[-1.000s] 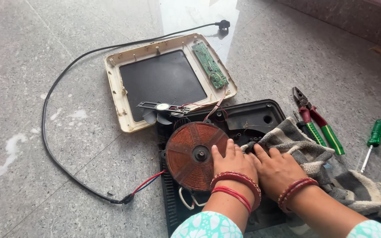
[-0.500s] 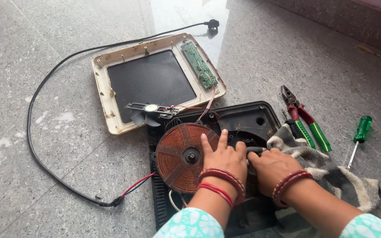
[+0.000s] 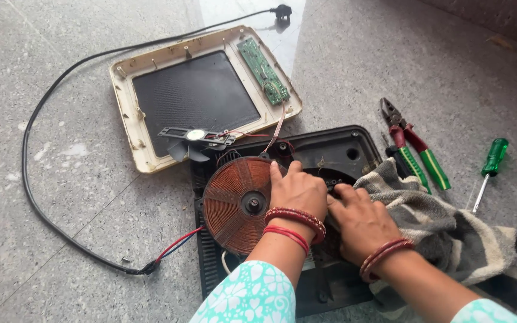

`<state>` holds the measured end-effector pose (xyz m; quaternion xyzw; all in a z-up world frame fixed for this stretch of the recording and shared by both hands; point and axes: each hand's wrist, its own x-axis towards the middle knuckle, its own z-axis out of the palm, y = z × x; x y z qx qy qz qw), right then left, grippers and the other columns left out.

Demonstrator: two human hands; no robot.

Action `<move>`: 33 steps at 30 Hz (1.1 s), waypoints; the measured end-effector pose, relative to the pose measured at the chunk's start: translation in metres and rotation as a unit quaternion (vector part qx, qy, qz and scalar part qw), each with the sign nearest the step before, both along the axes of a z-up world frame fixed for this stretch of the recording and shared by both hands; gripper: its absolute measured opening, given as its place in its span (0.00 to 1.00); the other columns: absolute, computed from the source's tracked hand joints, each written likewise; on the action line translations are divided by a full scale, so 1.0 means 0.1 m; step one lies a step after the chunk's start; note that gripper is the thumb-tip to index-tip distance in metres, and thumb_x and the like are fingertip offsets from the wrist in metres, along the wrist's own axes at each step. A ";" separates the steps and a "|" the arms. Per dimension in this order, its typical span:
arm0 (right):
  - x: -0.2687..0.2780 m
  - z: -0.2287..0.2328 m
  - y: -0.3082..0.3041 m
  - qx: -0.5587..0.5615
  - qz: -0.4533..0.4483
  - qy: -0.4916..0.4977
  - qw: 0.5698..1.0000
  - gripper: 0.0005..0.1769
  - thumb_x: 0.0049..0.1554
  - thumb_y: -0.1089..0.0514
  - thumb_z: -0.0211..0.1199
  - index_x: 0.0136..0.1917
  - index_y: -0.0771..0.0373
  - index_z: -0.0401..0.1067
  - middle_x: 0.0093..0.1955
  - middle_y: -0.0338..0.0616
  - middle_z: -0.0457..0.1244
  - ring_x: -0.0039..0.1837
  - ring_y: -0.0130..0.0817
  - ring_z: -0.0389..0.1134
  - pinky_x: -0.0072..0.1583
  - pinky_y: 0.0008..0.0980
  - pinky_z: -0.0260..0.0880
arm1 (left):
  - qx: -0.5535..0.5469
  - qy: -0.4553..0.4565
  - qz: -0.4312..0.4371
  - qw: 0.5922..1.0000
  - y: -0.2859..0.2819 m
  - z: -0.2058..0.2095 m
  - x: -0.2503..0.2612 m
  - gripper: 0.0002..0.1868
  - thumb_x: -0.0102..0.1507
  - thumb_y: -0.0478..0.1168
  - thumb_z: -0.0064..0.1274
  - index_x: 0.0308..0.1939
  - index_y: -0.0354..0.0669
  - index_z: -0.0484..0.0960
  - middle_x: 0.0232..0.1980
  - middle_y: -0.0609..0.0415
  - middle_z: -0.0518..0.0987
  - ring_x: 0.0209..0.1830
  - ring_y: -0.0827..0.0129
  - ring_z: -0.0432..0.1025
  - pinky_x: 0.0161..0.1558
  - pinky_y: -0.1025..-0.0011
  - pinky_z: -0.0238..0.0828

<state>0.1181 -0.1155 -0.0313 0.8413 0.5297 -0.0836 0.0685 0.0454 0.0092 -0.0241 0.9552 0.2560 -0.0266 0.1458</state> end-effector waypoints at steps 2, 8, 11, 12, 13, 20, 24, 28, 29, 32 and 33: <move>0.06 -0.09 -0.01 -0.011 0.004 0.044 0.999 0.50 0.39 0.63 0.69 0.75 0.46 0.61 0.77 0.43 0.51 0.71 0.44 0.54 0.65 0.44 0.61 | 0.006 0.000 0.004 1.000 -0.01 -0.03 -0.01 0.11 0.64 0.42 0.52 0.39 0.47 0.90 0.43 0.51 0.85 0.64 0.58 0.67 0.74 0.40 0.42; 0.15 -0.01 -0.04 -0.026 0.095 0.105 0.990 0.26 0.45 0.64 0.66 0.57 0.48 0.76 0.71 0.37 0.56 0.69 0.39 0.58 0.65 0.42 0.63 | 0.010 0.015 0.013 1.000 -0.06 0.04 0.02 0.10 0.62 0.42 0.53 0.38 0.48 0.90 0.42 0.52 0.85 0.63 0.59 0.67 0.74 0.39 0.41; 0.10 0.04 -0.04 -0.078 0.119 0.143 0.980 0.28 0.46 0.64 0.65 0.59 0.43 0.78 0.68 0.36 0.56 0.67 0.39 0.58 0.63 0.42 0.62 | 0.007 0.027 0.013 1.000 -0.08 0.07 0.00 0.09 0.62 0.42 0.54 0.38 0.48 0.90 0.42 0.53 0.85 0.64 0.59 0.67 0.75 0.39 0.40; 0.09 0.06 -0.03 -0.082 0.134 0.155 0.975 0.28 0.48 0.63 0.64 0.60 0.40 0.78 0.65 0.36 0.57 0.66 0.39 0.58 0.63 0.42 0.62 | 0.009 0.031 0.012 0.999 -0.08 0.08 0.00 0.09 0.62 0.42 0.54 0.38 0.48 0.90 0.43 0.53 0.85 0.64 0.59 0.67 0.75 0.39 0.40; 0.09 0.08 -0.04 -0.086 0.149 0.167 0.971 0.27 0.50 0.62 0.64 0.61 0.38 0.78 0.62 0.36 0.58 0.65 0.39 0.59 0.63 0.42 0.62 | 0.011 0.034 0.012 0.999 -0.09 0.09 0.00 0.09 0.62 0.42 0.54 0.38 0.48 0.90 0.43 0.53 0.85 0.64 0.60 0.67 0.75 0.39 0.40; 0.12 0.34 -0.10 -0.193 0.234 0.121 0.945 0.29 0.46 0.62 0.63 0.61 0.42 0.76 0.65 0.34 0.57 0.67 0.35 0.56 0.61 0.43 0.60 | 0.031 0.044 0.003 0.999 -0.15 0.10 0.00 0.10 0.63 0.41 0.52 0.41 0.49 0.90 0.47 0.53 0.84 0.67 0.58 0.65 0.74 0.36 0.37; 0.15 0.48 -0.11 -0.276 0.251 0.064 0.926 0.21 0.49 0.59 0.62 0.56 0.44 0.77 0.64 0.33 0.58 0.68 0.35 0.56 0.61 0.43 0.59 | 0.036 0.052 0.006 0.998 -0.19 0.07 0.03 0.12 0.65 0.40 0.50 0.44 0.49 0.89 0.51 0.53 0.82 0.66 0.57 0.65 0.74 0.33 0.36; 0.22 0.48 -0.05 -0.303 0.211 -0.056 0.928 0.11 0.57 0.53 0.58 0.48 0.50 0.80 0.61 0.35 0.61 0.69 0.37 0.57 0.63 0.42 0.59 | 0.049 0.043 0.010 0.998 -0.21 0.04 0.02 0.12 0.64 0.39 0.49 0.44 0.49 0.89 0.51 0.54 0.81 0.64 0.57 0.66 0.73 0.32 0.36; 0.26 0.45 -0.06 -0.274 0.210 -0.083 0.935 0.11 0.57 0.53 0.57 0.47 0.50 0.80 0.60 0.35 0.61 0.68 0.36 0.58 0.62 0.41 0.59 | 0.049 0.040 0.010 0.998 -0.20 0.03 0.03 0.12 0.65 0.39 0.48 0.44 0.49 0.88 0.50 0.54 0.81 0.63 0.58 0.67 0.74 0.33 0.37; 0.37 0.30 -0.12 -0.121 0.235 -0.137 0.955 0.14 0.54 0.55 0.55 0.50 0.52 0.79 0.59 0.37 0.63 0.63 0.36 0.61 0.59 0.40 0.61 | 0.046 0.027 0.011 0.999 -0.19 -0.04 0.04 0.12 0.66 0.39 0.48 0.44 0.48 0.88 0.48 0.54 0.81 0.59 0.59 0.70 0.75 0.35 0.38; 0.37 0.23 -0.14 -0.021 0.254 -0.136 0.957 0.18 0.51 0.56 0.56 0.53 0.55 0.78 0.59 0.39 0.65 0.60 0.37 0.63 0.55 0.40 0.63 | 0.048 0.019 0.011 0.999 -0.18 -0.06 0.04 0.12 0.66 0.39 0.48 0.43 0.48 0.88 0.48 0.54 0.81 0.58 0.59 0.71 0.74 0.36 0.38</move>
